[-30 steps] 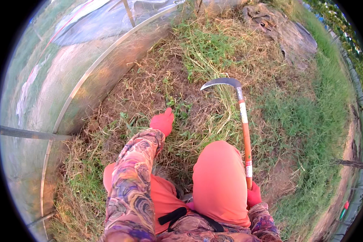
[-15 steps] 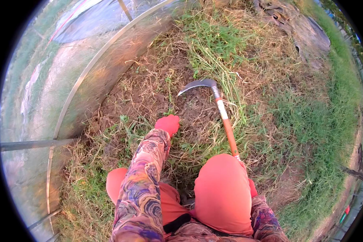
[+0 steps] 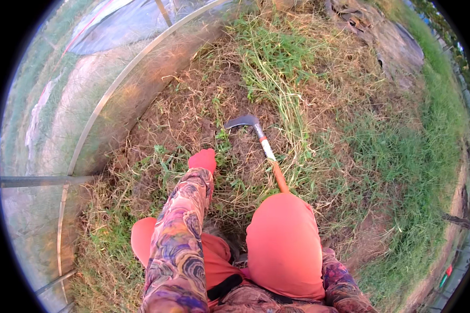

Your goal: The person uses a long-handled sickle to cut grass and weeds along the edge of a greenhouse. They repeatedly swing the tool to clear vegetation and occasionally pull up clumps of grass by hand.

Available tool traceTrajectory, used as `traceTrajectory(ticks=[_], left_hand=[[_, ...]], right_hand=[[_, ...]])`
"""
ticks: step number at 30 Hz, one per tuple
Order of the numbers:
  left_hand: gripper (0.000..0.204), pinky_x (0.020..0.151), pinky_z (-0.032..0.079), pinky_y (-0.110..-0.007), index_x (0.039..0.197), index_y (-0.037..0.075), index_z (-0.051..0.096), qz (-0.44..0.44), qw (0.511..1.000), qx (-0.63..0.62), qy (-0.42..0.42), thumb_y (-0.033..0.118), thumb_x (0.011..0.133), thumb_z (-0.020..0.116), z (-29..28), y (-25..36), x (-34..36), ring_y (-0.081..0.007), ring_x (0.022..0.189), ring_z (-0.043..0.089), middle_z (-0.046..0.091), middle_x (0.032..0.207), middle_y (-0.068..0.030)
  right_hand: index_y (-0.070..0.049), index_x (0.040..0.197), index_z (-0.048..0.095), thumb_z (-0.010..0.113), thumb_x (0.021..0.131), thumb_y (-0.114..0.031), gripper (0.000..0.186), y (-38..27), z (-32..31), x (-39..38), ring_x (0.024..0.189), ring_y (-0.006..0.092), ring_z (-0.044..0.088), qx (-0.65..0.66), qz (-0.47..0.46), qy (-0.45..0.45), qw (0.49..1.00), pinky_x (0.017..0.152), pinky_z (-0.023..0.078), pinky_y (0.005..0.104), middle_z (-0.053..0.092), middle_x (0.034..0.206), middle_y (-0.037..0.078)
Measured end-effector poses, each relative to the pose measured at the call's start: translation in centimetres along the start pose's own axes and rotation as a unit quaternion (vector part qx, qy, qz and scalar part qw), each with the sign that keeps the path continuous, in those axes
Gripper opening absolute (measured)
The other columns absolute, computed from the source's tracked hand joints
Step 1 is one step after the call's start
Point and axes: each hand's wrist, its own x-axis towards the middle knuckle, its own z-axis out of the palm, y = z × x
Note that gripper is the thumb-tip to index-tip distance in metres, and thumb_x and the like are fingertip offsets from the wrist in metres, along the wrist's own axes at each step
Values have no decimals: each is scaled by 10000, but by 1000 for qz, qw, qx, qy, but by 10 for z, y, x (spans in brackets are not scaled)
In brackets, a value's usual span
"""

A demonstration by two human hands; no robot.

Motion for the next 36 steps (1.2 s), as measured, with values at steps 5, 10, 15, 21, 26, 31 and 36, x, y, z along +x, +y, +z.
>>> traceTrajectory(ticks=[5,10,15,21,26,31,36], left_hand=[[232,817,482,-450,1030,115,605,-53,998,-11,41,189,829,515,-28,-50,-1,-337,975,607,635,1033,-135],[238,836,457,-452,983,77,583,-98,990,-80,68,231,808,537,-20,-104,-21,-361,1008,571,612,1049,-161],[296,836,454,-454,995,77,575,-57,995,-67,36,292,791,572,-2,-94,-38,-355,994,573,603,1061,-162],[321,817,458,-456,975,76,582,-14,994,-80,72,340,793,579,-18,-72,-27,-363,971,574,591,1057,-173],[503,893,411,-452,1113,80,517,57,987,-73,132,466,795,578,-13,-18,-26,-381,1075,494,512,1183,-198],[960,1046,226,-531,1414,160,265,137,987,-81,22,641,667,628,-24,120,-49,-406,1304,267,348,1380,-210],[834,952,333,-563,1434,220,202,79,997,-8,-19,491,755,602,51,190,-81,-405,1281,304,335,1372,-230]], right_hand=[[-14,1085,586,662,769,-367,480,5,10,2,914,237,623,2,1,-3,1000,796,459,358,636,965,233],[5,1020,600,657,763,-357,447,-77,6,-14,793,227,635,-74,105,0,992,691,473,360,659,867,180],[16,958,585,656,762,-293,372,-108,14,8,615,125,556,31,113,-38,992,537,429,285,612,741,69],[-10,902,560,694,714,-119,255,-2,-26,-104,486,127,526,122,213,-13,969,447,426,289,571,662,51],[-32,846,529,706,705,-64,228,-21,-45,-124,432,127,501,205,233,36,950,394,398,267,511,603,32],[-30,830,524,694,717,-37,204,-23,-20,-108,538,92,498,302,121,150,934,471,394,239,540,680,16],[-30,825,526,663,734,-28,164,-36,-34,-116,463,111,489,312,194,163,916,413,381,253,528,614,26]])
